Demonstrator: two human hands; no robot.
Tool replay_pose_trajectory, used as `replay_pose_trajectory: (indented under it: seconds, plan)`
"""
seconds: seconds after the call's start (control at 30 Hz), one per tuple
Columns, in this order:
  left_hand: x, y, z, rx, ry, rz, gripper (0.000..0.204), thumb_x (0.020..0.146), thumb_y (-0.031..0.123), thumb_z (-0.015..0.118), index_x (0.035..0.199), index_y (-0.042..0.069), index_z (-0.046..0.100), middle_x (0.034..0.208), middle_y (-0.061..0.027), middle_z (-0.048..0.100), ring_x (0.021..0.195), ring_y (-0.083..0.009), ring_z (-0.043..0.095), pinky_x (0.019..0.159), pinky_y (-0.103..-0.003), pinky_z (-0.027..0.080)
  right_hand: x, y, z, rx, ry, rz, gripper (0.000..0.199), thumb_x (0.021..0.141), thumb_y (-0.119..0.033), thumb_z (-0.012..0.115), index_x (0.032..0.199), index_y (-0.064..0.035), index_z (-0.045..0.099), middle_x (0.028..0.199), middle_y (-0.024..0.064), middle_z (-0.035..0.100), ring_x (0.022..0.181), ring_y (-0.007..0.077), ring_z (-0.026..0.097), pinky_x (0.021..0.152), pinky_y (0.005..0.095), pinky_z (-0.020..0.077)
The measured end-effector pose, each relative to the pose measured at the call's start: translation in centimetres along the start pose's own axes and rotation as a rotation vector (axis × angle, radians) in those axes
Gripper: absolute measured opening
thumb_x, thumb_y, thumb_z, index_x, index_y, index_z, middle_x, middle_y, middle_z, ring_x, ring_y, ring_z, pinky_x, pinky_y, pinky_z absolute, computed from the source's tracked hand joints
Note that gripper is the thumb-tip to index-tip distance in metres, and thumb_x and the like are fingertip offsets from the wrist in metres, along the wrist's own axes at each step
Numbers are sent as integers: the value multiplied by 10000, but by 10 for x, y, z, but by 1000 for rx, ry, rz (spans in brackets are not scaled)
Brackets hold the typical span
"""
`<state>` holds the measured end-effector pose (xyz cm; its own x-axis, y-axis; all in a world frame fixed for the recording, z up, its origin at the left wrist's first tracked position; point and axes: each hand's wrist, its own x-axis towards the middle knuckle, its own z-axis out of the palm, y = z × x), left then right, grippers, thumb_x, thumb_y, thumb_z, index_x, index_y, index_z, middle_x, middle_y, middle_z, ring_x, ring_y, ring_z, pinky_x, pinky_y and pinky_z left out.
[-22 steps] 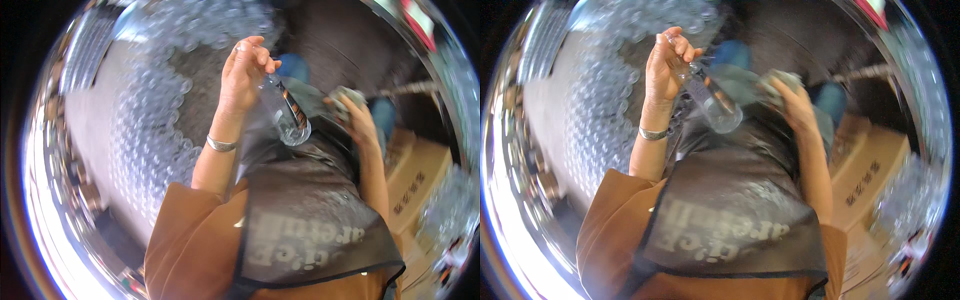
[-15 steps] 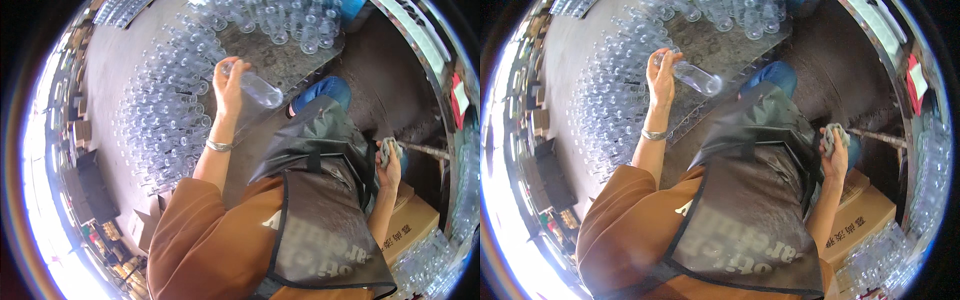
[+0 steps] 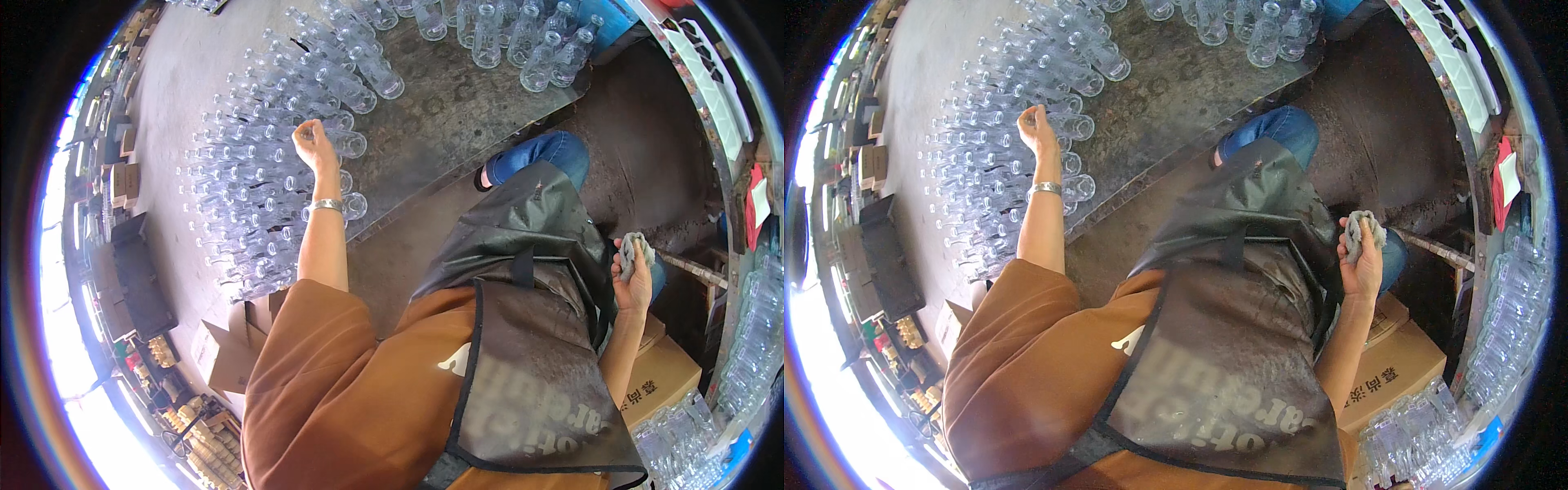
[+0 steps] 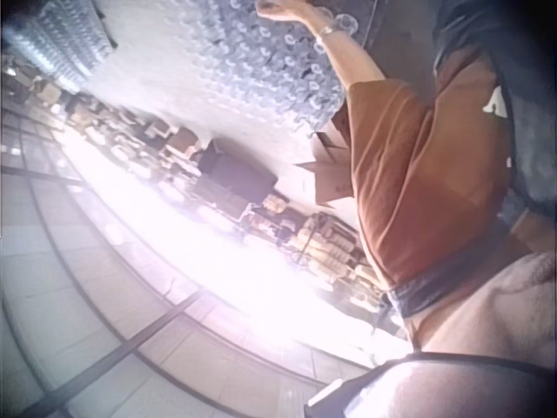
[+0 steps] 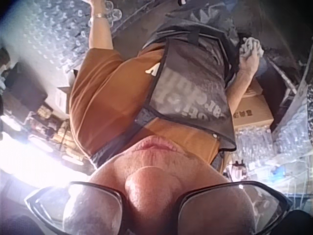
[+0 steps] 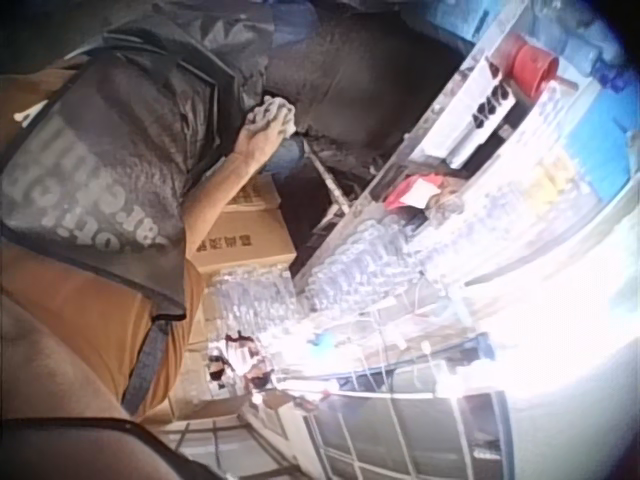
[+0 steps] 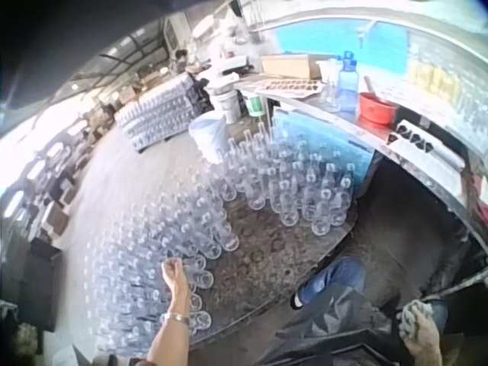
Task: The person repeatedly picks up clear plastic bottles from a table, wipes each bottle with a cloth, and places it back on the table. The action is performed one at a time in a repetitive manner.
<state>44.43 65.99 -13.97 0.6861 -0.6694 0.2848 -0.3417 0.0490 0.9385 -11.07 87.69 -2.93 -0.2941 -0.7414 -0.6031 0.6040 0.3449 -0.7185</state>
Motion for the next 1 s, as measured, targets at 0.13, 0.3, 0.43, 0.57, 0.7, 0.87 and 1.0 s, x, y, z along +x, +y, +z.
replay_pose_trajectory:
  seconds: [0.13, 0.3, 0.43, 0.57, 0.7, 0.87, 1.0]
  plan:
    - [6, -5, -1, 19, -15, -21, 236, 790, 136, 688, 948, 15, 561, 888, -52, 547, 812, -130, 503, 727, -260, 422, 0, -2, 2, 1, 13, 6, 149, 925, -203, 540, 1008, -85, 575, 886, 78, 654, 626, 100, 568, 489, 211, 440]
    - [9, 1, -2, 91, -43, -31, 284, 781, 146, 689, 987, -2, 561, 923, -73, 579, 844, -147, 530, 788, -282, 430, 2, 0, 0, -10, -4, 12, 153, 924, -203, 541, 1017, -87, 577, 903, 81, 656, 627, 97, 579, 497, 208, 457]
    - [3, 18, -2, 105, -33, -20, 473, 773, 163, 710, 1145, -22, 486, 1053, -111, 566, 967, -186, 522, 862, -302, 417, 4, 3, -6, -2, 16, 31, 164, 923, -209, 541, 1024, -86, 578, 914, 83, 657, 629, 95, 588, 501, 206, 469]
    - [-3, 60, 6, 217, 47, 265, 580, 790, 138, 695, 1256, -35, 396, 1186, -159, 500, 1113, -253, 476, 974, -358, 364, 6, 4, -13, -11, 33, 47, 169, 924, -214, 538, 1025, -84, 574, 900, 81, 655, 623, 93, 581, 494, 205, 464]
    - [-21, 118, 50, 171, -79, 456, 481, 816, 89, 646, 1232, -30, 436, 1198, -167, 515, 1141, -266, 486, 974, -365, 379, 11, 3, -19, -30, 48, 48, 191, 917, -235, 544, 1025, -78, 558, 887, 77, 639, 619, 101, 550, 493, 213, 444]
    - [-72, 151, 185, 54, -451, 354, 495, 801, 128, 675, 1217, -34, 461, 1183, -169, 541, 1139, -258, 503, 979, -357, 380, 19, 1, -30, -1, 81, 49, 191, 900, -229, 570, 1004, -69, 559, 879, 83, 637, 645, 124, 554, 509, 240, 436]
    - [-81, 132, 295, 98, -444, 321, 642, 747, 240, 725, 1232, -66, 435, 1199, -235, 519, 1139, -350, 494, 987, -401, 371, 22, 0, -47, 20, 92, 40, 194, 894, -225, 582, 1004, -68, 556, 878, 82, 638, 663, 124, 564, 515, 242, 439]
